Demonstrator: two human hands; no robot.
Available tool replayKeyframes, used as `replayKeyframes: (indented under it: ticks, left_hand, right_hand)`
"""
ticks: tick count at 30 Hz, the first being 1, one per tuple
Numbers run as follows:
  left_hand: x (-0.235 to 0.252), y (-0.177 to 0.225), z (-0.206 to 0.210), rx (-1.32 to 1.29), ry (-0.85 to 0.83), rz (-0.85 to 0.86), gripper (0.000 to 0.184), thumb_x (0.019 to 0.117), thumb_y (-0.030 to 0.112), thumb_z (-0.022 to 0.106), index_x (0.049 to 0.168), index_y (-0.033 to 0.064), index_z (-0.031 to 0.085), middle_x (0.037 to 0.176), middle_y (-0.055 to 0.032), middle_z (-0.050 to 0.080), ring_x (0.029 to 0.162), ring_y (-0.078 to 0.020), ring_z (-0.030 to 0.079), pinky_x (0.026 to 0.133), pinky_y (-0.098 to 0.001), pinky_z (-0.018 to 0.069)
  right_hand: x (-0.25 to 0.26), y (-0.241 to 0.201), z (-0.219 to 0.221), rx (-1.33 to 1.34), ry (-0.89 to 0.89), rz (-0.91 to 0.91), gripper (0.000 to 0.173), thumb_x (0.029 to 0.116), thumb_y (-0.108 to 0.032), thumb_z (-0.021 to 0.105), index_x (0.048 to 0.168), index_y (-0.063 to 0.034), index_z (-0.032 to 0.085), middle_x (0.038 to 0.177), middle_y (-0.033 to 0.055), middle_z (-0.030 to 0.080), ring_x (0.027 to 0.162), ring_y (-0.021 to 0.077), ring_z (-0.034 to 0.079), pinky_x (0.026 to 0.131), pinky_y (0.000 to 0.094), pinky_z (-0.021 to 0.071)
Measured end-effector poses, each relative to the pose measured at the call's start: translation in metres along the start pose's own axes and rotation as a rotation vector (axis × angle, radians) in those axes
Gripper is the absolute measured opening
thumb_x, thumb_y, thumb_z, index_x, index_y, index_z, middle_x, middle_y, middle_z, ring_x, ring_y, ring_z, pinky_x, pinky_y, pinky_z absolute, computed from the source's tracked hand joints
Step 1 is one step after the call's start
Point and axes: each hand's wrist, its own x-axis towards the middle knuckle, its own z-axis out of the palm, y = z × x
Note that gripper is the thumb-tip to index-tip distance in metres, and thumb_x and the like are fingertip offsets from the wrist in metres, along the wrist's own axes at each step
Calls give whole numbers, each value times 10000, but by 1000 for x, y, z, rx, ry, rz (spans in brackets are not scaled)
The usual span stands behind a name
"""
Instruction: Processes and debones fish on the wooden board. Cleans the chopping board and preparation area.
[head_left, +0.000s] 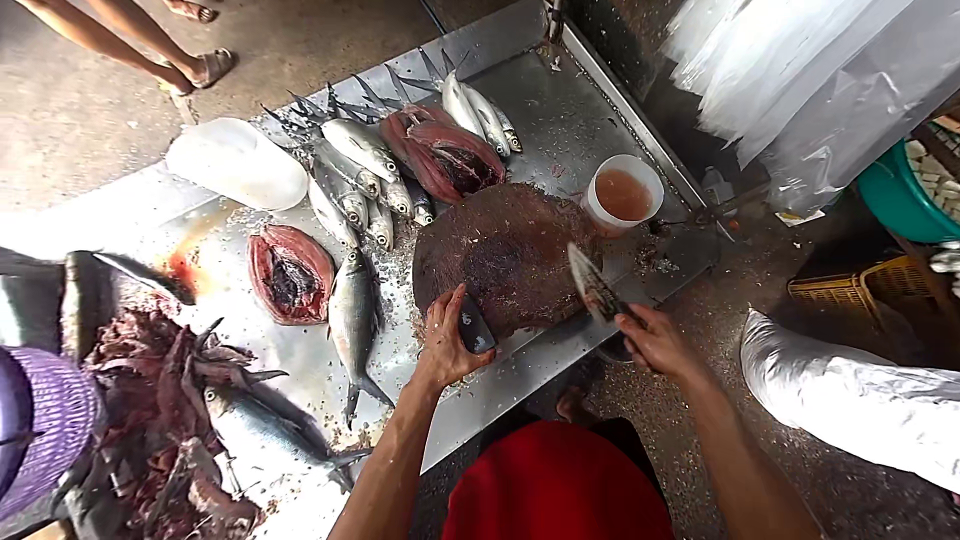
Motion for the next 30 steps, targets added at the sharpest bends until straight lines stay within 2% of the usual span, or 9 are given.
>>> replayKeyframes:
  ticks: [3, 5, 8, 12, 16, 20, 24, 27, 30]
  left_hand:
    - [-14, 5, -5, 22, 50, -78, 1344, 518, 743, 791, 1571, 36, 347, 1527, -277, 430, 1424, -423, 404, 1175, -566, 325]
    - [-30, 9, -10, 29, 108, -132, 1343, 523, 733, 798, 1566, 20, 342, 1526, -289, 425, 1422, -426, 404, 1178, -549, 332]
    - [-61, 12, -13, 27, 185, -201, 1359, 530, 720, 805, 1561, -22, 321, 1533, -315, 402, 1426, -428, 399, 1186, -532, 326]
    - [-101, 11, -10, 41, 254, -262, 1357, 535, 713, 795, 1556, -41, 317, 1523, -327, 409, 1426, -428, 403, 1194, -513, 318]
    - [-113, 11, -11, 48, 239, -293, 1365, 530, 714, 789, 1567, -29, 303, 1527, -323, 406, 1425, -421, 405, 1192, -513, 317]
    - [-95, 15, -8, 46, 195, -249, 1364, 547, 743, 769, 1566, -33, 302, 1519, -315, 420, 1415, -421, 414, 1184, -519, 322]
    - [-54, 24, 3, 36, 119, -155, 1328, 534, 720, 790, 1553, -10, 350, 1513, -309, 431, 1414, -448, 409, 1176, -571, 325]
    - [-2, 37, 24, 56, -12, -46, 1280, 537, 643, 853, 1567, 63, 363, 1502, -271, 452, 1411, -451, 406, 1164, -610, 332]
    - [52, 51, 49, 89, -194, 40, 1266, 554, 552, 906, 1606, 171, 312, 1566, -208, 397, 1488, -399, 320, 1196, -577, 311]
  right_hand:
    - [20, -18, 64, 8, -249, -84, 467, 1083, -400, 496, 1455, -119, 524, 746, 66, 584, 499, 152, 511, 468, 322, 473]
    - [35, -24, 77, -34, -309, -86, 460, 1080, -405, 503, 1440, -119, 536, 744, 70, 580, 494, 153, 509, 473, 320, 470]
    - [42, -18, 31, -117, -200, -35, 474, 1088, -425, 476, 1461, -135, 519, 777, 91, 582, 529, 181, 521, 506, 354, 486]
    - [48, 5, -39, -169, 183, -36, 464, 1087, -431, 462, 1401, -101, 552, 819, 128, 601, 558, 228, 558, 537, 427, 519]
    - [24, -21, 8, -67, 1, -52, 458, 1090, -420, 470, 1437, -127, 529, 767, 83, 575, 521, 186, 526, 492, 369, 495]
    - [30, -21, 75, -28, -313, -81, 448, 1087, -394, 493, 1435, -115, 535, 735, 67, 562, 482, 149, 492, 462, 312, 461]
    - [36, 11, 16, -102, -96, -36, 492, 1089, -431, 462, 1479, -134, 505, 766, 97, 590, 522, 195, 537, 501, 376, 504]
    - [36, 35, -24, -94, 117, -58, 448, 1088, -419, 467, 1395, -99, 534, 766, 98, 583, 525, 207, 548, 501, 393, 513]
    - [12, 50, -26, 232, 149, -223, 416, 1104, -297, 402, 1404, -12, 436, 764, 59, 600, 525, 164, 583, 482, 333, 544]
